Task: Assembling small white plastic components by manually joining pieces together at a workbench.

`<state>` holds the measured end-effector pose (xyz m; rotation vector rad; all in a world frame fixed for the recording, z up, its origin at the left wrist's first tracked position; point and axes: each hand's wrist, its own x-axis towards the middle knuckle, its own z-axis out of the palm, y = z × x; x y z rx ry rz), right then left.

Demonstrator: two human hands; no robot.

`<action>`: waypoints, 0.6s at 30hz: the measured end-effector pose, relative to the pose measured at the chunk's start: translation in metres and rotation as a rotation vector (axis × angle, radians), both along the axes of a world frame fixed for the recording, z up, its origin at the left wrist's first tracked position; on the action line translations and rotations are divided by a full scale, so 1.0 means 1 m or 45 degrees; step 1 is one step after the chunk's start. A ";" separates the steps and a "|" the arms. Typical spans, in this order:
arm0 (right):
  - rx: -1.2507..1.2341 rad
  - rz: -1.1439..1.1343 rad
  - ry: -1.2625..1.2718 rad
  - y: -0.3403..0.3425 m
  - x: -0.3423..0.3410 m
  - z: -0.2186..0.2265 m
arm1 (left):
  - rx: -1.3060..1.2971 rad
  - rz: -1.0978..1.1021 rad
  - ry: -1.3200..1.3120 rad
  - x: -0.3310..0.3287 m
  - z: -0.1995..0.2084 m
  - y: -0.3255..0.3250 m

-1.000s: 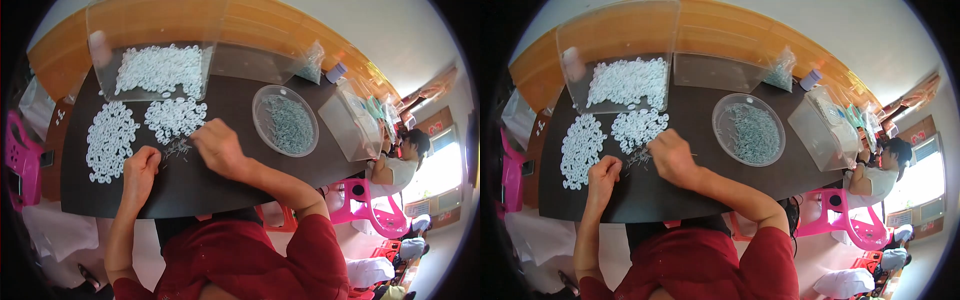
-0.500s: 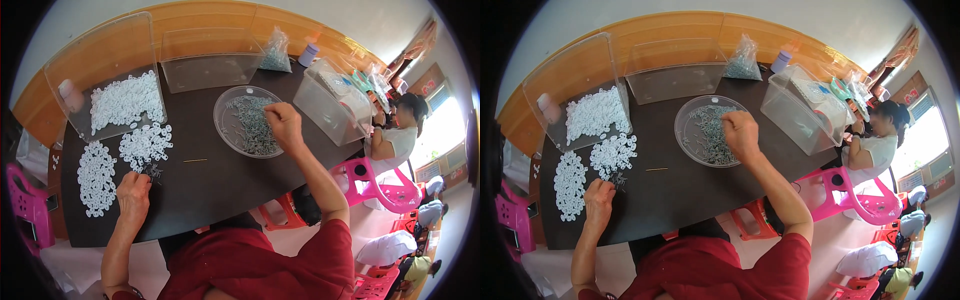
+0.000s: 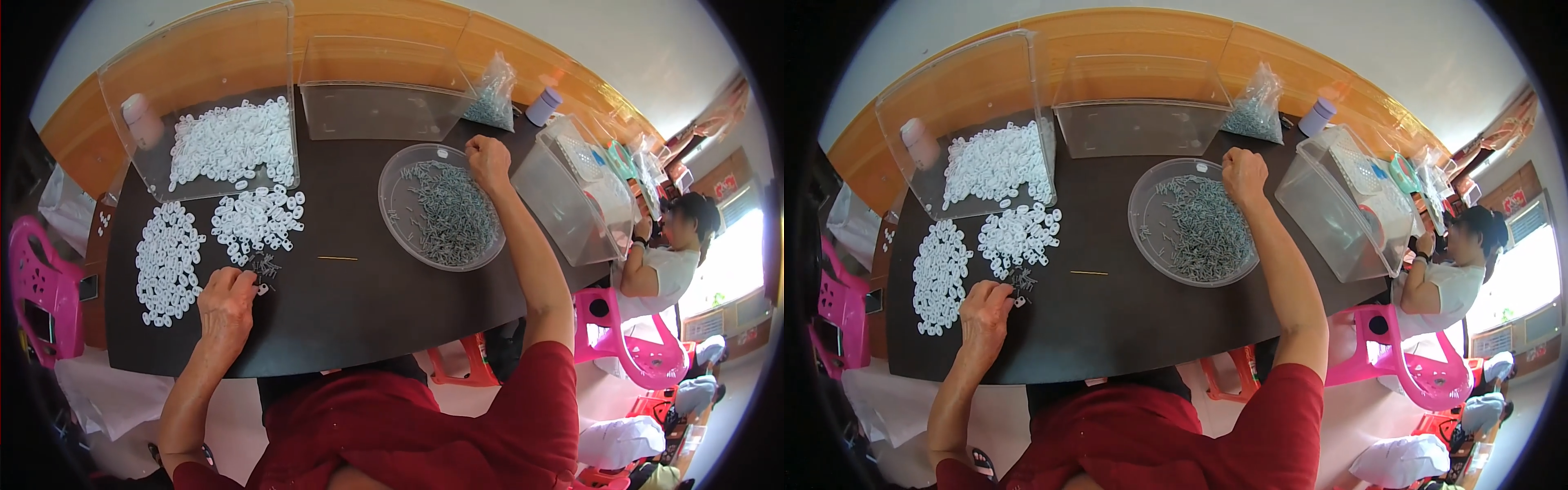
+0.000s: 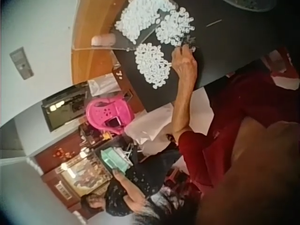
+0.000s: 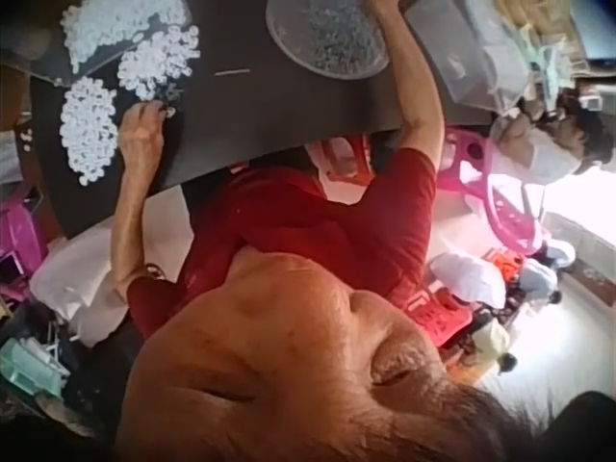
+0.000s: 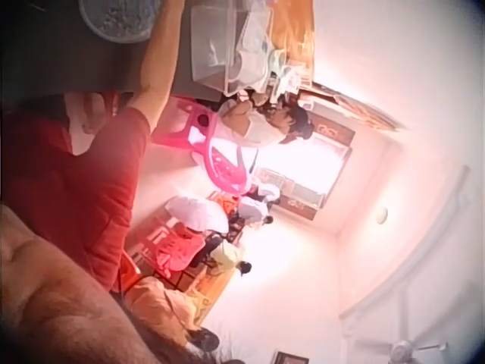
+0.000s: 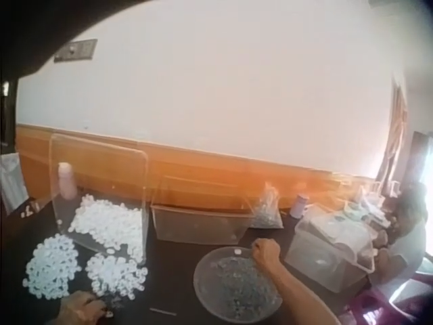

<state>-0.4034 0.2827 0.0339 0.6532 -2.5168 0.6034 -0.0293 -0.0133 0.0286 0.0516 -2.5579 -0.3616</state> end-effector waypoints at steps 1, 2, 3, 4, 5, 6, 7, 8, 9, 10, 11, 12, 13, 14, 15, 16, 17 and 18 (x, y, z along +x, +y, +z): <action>0.082 -0.037 -0.003 0.000 -0.007 -0.003 | 0.003 0.005 0.001 0.000 0.002 0.002; 0.163 -0.074 -0.005 0.002 -0.014 -0.007 | 0.017 -0.003 0.031 -0.001 0.004 0.003; 0.165 -0.056 -0.006 -0.001 -0.018 -0.011 | 0.029 0.002 0.057 0.000 0.006 0.004; 0.113 -0.041 -0.084 -0.004 -0.022 -0.015 | 0.030 0.022 0.053 0.001 0.008 0.004; 0.060 -0.021 -0.164 -0.006 -0.027 -0.018 | 0.036 -0.007 0.078 0.003 0.009 0.004; 0.135 -0.064 -0.216 -0.014 -0.030 -0.019 | 0.040 -0.007 0.093 0.009 0.009 0.003; 0.211 -0.081 -0.267 -0.024 -0.032 -0.015 | 0.016 -0.022 0.123 0.014 0.009 0.002; 0.258 -0.135 -0.409 -0.029 -0.035 -0.011 | -0.007 -0.014 0.144 0.017 0.005 0.001; 0.279 -0.141 -0.486 -0.039 -0.031 -0.003 | -0.029 0.003 0.140 0.023 0.004 0.001; 0.267 -0.241 -0.623 -0.044 -0.032 0.001 | -0.057 -0.004 0.142 0.026 0.003 0.002; 0.307 -0.355 -0.478 -0.029 -0.048 -0.011 | -0.050 -0.052 0.127 0.020 -0.003 0.002; 0.684 0.018 -0.282 -0.017 -0.061 -0.011 | -0.022 -0.047 0.116 0.018 -0.007 0.005; 0.637 0.079 -0.224 0.053 -0.119 -0.030 | 0.024 -0.115 0.184 0.002 -0.011 0.012; 0.625 0.249 -0.220 0.056 -0.127 -0.037 | 0.026 -0.102 0.190 0.004 -0.010 0.013; 0.528 0.235 -0.313 0.053 -0.133 -0.043 | 0.023 -0.053 0.191 0.009 -0.006 0.013; 0.441 0.188 -0.416 0.042 -0.137 -0.048 | 0.026 -0.036 0.199 0.017 -0.004 0.014; 0.361 0.104 -0.526 0.021 -0.140 -0.055 | 0.005 0.043 0.185 0.027 -0.005 0.014; 0.287 0.012 -0.640 -0.011 -0.142 -0.060 | 0.032 0.066 0.215 0.034 -0.006 0.016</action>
